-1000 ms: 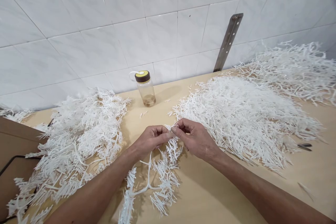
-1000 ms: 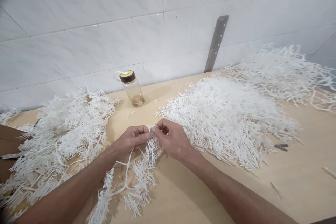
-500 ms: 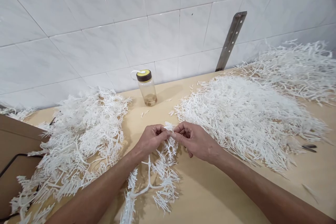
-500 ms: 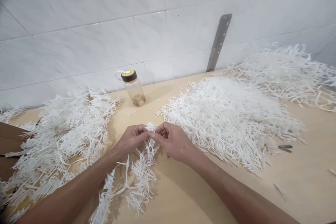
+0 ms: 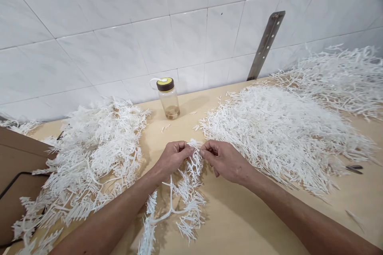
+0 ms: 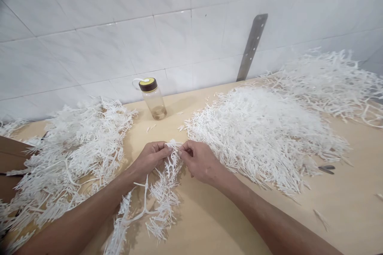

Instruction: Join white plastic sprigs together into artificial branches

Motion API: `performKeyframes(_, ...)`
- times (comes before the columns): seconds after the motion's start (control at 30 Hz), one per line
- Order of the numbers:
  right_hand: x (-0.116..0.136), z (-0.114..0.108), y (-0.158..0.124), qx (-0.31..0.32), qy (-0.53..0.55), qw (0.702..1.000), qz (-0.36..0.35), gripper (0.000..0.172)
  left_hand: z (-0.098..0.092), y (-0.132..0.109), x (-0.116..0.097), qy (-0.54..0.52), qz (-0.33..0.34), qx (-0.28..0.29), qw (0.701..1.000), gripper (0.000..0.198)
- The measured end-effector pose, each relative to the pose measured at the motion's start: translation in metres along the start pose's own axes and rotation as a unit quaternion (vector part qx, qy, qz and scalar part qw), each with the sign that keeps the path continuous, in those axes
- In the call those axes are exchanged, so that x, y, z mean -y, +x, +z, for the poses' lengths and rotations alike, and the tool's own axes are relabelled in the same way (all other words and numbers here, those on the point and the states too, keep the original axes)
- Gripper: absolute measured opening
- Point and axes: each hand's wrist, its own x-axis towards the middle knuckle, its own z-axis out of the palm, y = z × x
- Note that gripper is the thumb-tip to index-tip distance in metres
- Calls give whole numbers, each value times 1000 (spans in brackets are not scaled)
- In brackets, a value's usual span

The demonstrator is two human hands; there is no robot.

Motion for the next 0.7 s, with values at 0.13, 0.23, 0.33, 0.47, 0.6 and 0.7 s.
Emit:
performKeyframes(0.13,0,2,0,-35,-82,996,-30,18,0,0,1,50,18,4,999,45)
performKeyframes(0.23,-1,4,-1,-45,-135,988,-55,19,1,0,3,79,32,7,996,45)
performKeyframes(0.33,-4,7,-2,-45,-183,979,-79,20,1,0,4,80,33,17,996,38)
performKeyframes(0.47,-7,12,-3,-49,-299,947,-103,19,0,0,3,106,27,59,992,23)
performKeyframes(0.6,-8,17,-1,-69,-382,915,-107,21,-1,2,1,93,9,68,993,11)
performKeyframes(0.7,-7,19,2,-93,-396,907,-109,20,1,3,-1,47,2,55,997,14)
